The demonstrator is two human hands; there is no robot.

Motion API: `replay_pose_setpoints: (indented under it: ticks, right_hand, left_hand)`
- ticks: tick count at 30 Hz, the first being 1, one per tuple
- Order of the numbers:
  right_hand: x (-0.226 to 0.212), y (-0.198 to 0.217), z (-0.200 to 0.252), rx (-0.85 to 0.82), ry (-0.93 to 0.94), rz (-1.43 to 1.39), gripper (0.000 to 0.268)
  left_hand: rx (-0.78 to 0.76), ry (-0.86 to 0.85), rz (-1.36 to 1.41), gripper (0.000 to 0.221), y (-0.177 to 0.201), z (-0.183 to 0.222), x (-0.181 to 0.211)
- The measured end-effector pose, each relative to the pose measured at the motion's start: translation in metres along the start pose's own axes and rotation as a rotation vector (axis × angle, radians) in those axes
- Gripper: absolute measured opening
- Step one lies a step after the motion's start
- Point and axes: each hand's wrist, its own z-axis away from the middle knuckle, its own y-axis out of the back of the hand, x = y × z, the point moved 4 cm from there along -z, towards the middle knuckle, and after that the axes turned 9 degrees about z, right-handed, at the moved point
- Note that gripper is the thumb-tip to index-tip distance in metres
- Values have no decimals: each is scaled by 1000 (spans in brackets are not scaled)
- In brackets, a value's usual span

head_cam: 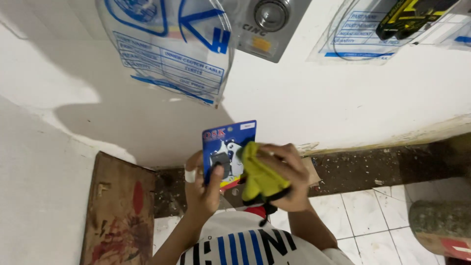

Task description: Cleaning and wiping the plastic packaging of motorcycle parts with a cloth.

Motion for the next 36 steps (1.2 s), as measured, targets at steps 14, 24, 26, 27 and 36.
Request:
replay_pose_setpoints:
  ticks: [14,24,26,27,36]
  right_hand:
    - [-8,-9,1,85,326,116,37]
    - [5,-5,0,89,237,74,44]
    - [3,2,-6,98,182,89,42]
    - [-1,3,-10,38,166,74,48]
    - [-10,2,-9,13,179,47,41]
  left_hand:
    - [-188,165,177,47,-37,29,-57]
    - [-183,71,73,47,-51,11,-26]
    - [-193,66,27,48,-53,10,-21]
    - [-199,50,31,48,-54,8,-17]
    - [-210,-67,-26,50,-52,6,-6]
